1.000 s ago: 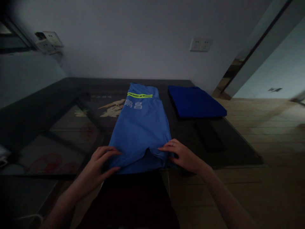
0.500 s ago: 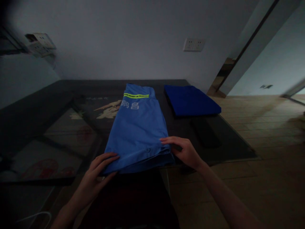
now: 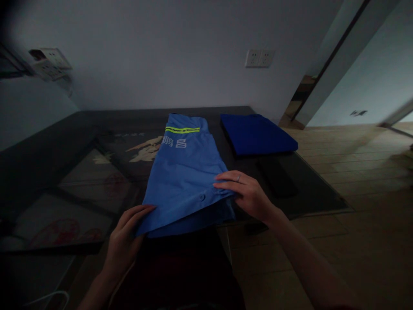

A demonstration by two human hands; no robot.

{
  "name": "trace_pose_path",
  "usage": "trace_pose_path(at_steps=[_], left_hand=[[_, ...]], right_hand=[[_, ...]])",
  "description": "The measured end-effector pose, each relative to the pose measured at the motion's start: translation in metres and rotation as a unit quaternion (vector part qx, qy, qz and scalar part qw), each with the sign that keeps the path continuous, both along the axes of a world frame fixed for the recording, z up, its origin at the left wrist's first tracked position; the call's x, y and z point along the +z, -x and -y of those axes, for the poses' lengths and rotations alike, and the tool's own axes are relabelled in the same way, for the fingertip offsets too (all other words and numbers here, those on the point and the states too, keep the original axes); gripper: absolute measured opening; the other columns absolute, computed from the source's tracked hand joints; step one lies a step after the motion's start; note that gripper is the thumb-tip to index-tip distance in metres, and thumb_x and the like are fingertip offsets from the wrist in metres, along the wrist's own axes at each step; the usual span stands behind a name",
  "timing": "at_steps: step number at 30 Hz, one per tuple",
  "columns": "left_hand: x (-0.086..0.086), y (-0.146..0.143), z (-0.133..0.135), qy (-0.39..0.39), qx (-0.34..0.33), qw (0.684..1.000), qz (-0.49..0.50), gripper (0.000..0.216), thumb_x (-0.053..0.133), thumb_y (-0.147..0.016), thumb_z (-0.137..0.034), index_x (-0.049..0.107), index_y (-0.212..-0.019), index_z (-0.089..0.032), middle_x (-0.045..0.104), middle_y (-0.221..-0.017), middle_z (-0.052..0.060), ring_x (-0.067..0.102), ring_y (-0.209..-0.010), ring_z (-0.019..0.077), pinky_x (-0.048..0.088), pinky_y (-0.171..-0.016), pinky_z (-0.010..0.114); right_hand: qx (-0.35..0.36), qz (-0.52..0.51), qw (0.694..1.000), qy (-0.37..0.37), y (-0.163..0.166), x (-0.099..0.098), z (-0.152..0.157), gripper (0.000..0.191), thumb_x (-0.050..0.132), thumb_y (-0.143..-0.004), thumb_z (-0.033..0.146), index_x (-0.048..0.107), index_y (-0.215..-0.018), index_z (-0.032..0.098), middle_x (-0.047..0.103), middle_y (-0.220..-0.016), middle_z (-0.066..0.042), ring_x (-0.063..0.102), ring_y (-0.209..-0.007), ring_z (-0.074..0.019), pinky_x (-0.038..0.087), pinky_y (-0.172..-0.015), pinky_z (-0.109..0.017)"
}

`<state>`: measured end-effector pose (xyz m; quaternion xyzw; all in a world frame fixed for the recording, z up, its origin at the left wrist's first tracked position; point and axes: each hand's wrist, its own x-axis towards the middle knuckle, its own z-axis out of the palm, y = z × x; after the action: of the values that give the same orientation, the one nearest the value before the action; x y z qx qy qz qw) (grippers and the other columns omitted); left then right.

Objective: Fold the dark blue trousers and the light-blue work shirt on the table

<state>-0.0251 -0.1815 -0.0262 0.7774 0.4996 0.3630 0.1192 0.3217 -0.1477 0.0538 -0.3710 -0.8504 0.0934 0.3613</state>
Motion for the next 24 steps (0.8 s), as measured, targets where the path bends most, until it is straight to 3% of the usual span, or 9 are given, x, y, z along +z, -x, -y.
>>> trace_pose_path(at_steps=[4, 8, 12, 17, 24], left_hand=[[0.0, 0.004, 0.0, 0.0, -0.034, 0.999, 0.004, 0.049, 0.043, -0.082, -0.009, 0.058, -0.124, -0.03, 0.057, -0.125, 0.004, 0.054, -0.115, 0.024, 0.045, -0.101, 0.042], [-0.003, 0.009, -0.002, 0.002, -0.055, 0.998, -0.012, 0.053, 0.044, -0.079, -0.007, 0.058, -0.124, -0.031, 0.057, -0.126, 0.004, 0.054, -0.116, 0.0237, 0.045, -0.103, 0.043], [-0.004, 0.013, -0.003, 0.004, -0.069, 0.997, -0.027, 0.058, 0.044, -0.075, -0.005, 0.059, -0.124, -0.031, 0.057, -0.127, 0.003, 0.054, -0.117, 0.0244, 0.044, -0.104, 0.044], [-0.004, 0.014, -0.004, 0.008, -0.058, 0.998, -0.03, 0.058, 0.044, -0.071, -0.005, 0.06, -0.12, -0.031, 0.057, -0.125, 0.004, 0.053, -0.117, 0.0252, 0.045, -0.103, 0.045], [-0.003, 0.013, -0.004, -0.008, -0.053, 0.998, -0.027, 0.056, 0.043, -0.07, -0.003, 0.061, -0.116, -0.029, 0.059, -0.12, 0.005, 0.055, -0.113, 0.024, 0.048, -0.099, 0.042]], right_hand=[[0.03, 0.011, 0.999, 0.035, -0.013, -0.021, 0.012, 0.053, 0.043, -0.08, 0.0, 0.063, -0.12, 0.029, 0.067, -0.119, -0.003, 0.058, -0.116, -0.0197, 0.05, -0.098, -0.042], [0.049, 0.068, 0.993, 0.087, -0.027, -0.051, 0.028, 0.072, 0.042, -0.07, -0.005, 0.052, -0.133, 0.026, 0.056, -0.135, -0.004, 0.048, -0.128, -0.0186, 0.043, -0.105, -0.043], [0.047, 0.114, 0.987, 0.102, -0.03, -0.058, 0.037, 0.083, 0.039, -0.065, -0.008, 0.044, -0.14, 0.027, 0.046, -0.144, -0.005, 0.039, -0.134, -0.0176, 0.039, -0.109, -0.043], [0.044, 0.159, 0.986, 0.04, -0.02, -0.053, 0.033, 0.077, 0.045, -0.072, -0.003, 0.039, -0.143, 0.027, 0.048, -0.142, -0.007, 0.039, -0.134, -0.0209, 0.04, -0.107, -0.045], [0.023, 0.226, 0.967, -0.114, -0.008, -0.061, 0.024, 0.053, 0.047, -0.088, 0.007, 0.048, -0.136, 0.029, 0.065, -0.123, -0.006, 0.058, -0.111, -0.0209, 0.046, -0.093, -0.042]])
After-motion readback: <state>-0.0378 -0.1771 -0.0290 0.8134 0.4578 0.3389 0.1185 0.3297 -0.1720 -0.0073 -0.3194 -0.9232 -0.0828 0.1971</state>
